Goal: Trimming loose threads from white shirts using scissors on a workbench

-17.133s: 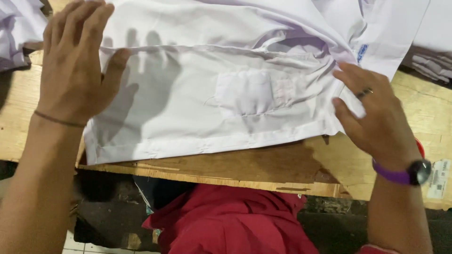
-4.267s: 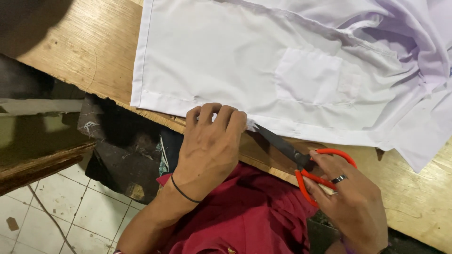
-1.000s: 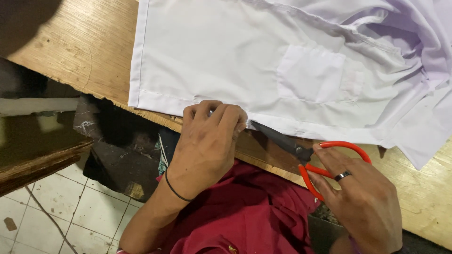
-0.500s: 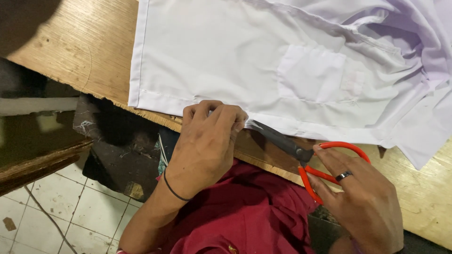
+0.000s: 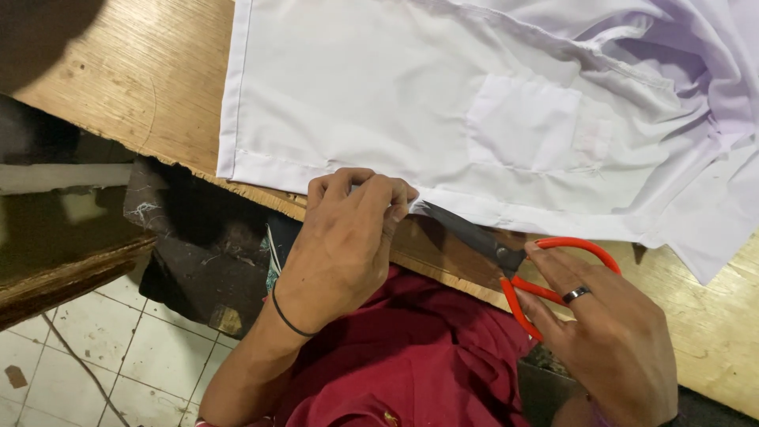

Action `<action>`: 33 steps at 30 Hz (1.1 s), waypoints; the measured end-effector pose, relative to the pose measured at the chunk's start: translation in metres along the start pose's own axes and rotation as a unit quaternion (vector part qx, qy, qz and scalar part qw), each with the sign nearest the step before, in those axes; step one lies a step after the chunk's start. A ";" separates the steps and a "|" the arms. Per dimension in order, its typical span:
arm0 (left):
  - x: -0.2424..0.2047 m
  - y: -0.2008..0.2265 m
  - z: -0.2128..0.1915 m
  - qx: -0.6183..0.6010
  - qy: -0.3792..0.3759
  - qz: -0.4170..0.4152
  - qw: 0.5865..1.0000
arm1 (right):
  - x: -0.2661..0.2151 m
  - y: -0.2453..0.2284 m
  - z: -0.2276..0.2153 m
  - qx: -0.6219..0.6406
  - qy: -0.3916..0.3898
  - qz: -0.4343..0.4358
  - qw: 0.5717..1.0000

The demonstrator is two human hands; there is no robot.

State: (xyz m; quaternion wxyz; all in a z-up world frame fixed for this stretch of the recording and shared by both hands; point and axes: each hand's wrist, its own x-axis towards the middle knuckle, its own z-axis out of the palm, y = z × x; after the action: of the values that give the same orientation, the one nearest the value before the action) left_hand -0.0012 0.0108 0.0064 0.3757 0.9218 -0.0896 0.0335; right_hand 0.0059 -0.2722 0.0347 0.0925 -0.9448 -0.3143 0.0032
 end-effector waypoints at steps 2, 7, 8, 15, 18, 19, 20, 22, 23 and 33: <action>0.000 0.000 0.000 0.002 0.000 -0.002 1.000 | 0.003 -0.002 -0.002 0.008 0.001 -0.005 1.000; 0.000 -0.001 0.000 0.005 0.000 0.003 1.000 | 0.006 -0.004 -0.003 0.016 0.007 -0.021 1.000; 0.000 -0.001 0.001 0.001 -0.002 0.001 1.000 | 0.006 -0.004 -0.003 0.013 0.004 -0.018 1.000; 0.002 -0.001 0.000 -0.002 -0.006 -0.009 1.000 | 0.006 -0.005 -0.002 -0.038 -0.019 -0.024 0.999; 0.001 -0.002 -0.001 -0.007 -0.006 -0.004 1.000 | 0.010 -0.007 -0.002 -0.040 0.000 -0.043 0.998; 0.000 -0.004 -0.005 -0.007 -0.006 -0.005 1.000 | 0.008 -0.007 -0.001 -0.039 -0.001 -0.044 0.998; 0.000 -0.006 -0.009 -0.063 -0.014 -0.018 0.998 | 0.006 -0.006 0.000 -0.006 0.006 -0.034 0.999; -0.001 -0.010 -0.017 -0.121 -0.021 -0.030 0.992 | 0.003 -0.004 0.003 0.025 0.012 -0.024 0.999; -0.002 -0.012 -0.021 -0.200 -0.014 -0.042 0.979 | 0.002 -0.003 0.004 0.040 0.004 -0.023 0.999; -0.023 -0.031 -0.038 -0.449 0.079 -0.069 0.887 | 0.018 -0.018 0.012 0.070 0.022 -0.062 0.995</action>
State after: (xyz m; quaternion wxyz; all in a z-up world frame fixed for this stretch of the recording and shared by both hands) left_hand -0.0177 0.0627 0.0093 0.7565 0.6530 -0.0011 0.0363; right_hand 0.0091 -0.2448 0.0273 0.1651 -0.9147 -0.3688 -0.0013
